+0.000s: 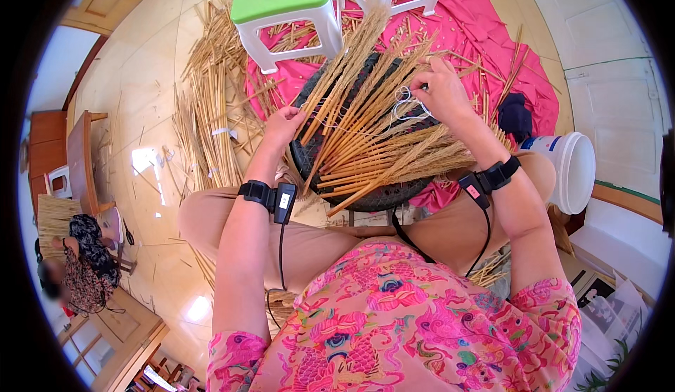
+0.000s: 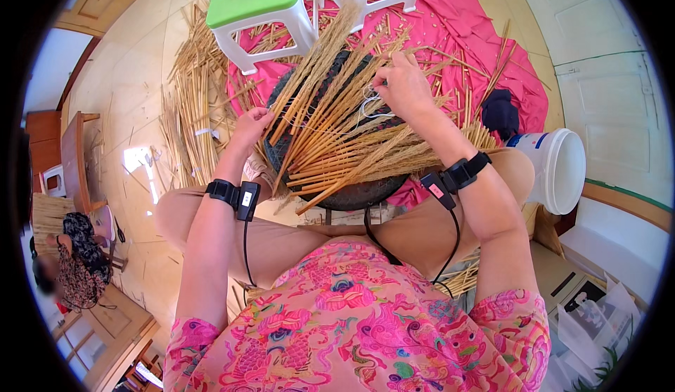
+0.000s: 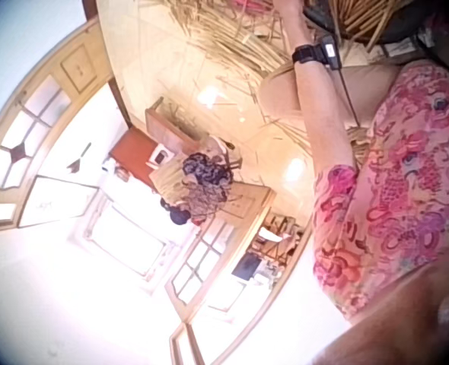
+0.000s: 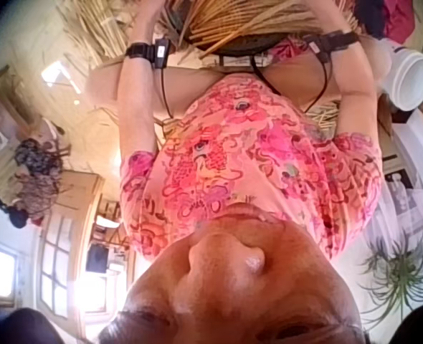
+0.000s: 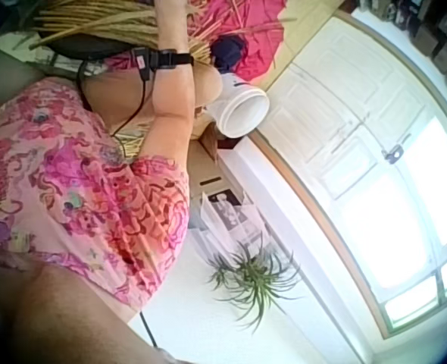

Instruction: The person weaves together lengths of dried grass by hand, wrapping white cord around the bundles while seated on the floor.

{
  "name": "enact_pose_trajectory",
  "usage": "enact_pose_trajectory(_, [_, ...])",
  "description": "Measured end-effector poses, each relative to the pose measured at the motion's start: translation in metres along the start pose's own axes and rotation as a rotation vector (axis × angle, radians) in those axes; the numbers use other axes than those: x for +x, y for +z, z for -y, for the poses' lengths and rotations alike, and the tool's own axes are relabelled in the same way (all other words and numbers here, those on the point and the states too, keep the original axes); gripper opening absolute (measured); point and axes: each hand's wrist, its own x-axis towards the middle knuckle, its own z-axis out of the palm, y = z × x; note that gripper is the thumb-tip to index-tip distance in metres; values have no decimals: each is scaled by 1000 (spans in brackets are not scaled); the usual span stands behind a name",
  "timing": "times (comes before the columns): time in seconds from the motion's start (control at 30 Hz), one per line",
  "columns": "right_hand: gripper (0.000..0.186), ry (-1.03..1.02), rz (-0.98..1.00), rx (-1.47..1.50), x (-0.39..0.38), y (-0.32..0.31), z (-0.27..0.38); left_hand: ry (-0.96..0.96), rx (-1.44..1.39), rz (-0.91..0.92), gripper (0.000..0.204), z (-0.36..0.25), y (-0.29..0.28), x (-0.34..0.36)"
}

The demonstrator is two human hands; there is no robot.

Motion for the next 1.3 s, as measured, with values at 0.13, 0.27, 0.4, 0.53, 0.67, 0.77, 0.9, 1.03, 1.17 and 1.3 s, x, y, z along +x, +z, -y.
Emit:
enact_pose_trajectory(0.13, [7, 7, 0, -12, 2, -3, 2, 84, 202, -79, 22, 9, -4, 6])
enact_pose_trajectory(0.27, [7, -25, -18, 7, 1, -1, 0, 93, 277, -93, 24, 21, -12, 17])
enact_pose_trajectory(0.4, [7, -37, -28, 31, 1, 0, 1, 179, 539, -165, 21, 8, -14, 13])
enact_pose_trajectory(0.53, [6, -40, -2, 53, 2, -3, 7, 198, 318, -69, 19, 13, -21, 15])
enact_pose_trajectory(0.67, [6, -42, 29, 67, 0, -2, 6, 65, 145, 25, 20, 0, -29, 18])
enact_pose_trajectory(0.77, [6, -51, 45, 76, -2, 0, 4, 64, 139, 12, 21, -7, -30, 17])
enact_pose_trajectory(0.9, [7, -58, 86, 90, -1, -1, 9, 241, -98, -38, 24, 5, -24, 30])
enact_pose_trajectory(1.03, [6, -54, 134, 115, -3, -3, 8, 537, -20, -492, 28, -5, -2, 29])
enact_pose_trajectory(1.17, [6, -10, 201, 91, -2, -9, 17, 109, 412, -195, 34, 11, -24, 34])
enact_pose_trajectory(1.3, [11, 72, 249, 229, -5, -5, 20, -167, 325, 239, 43, -23, -15, -6])
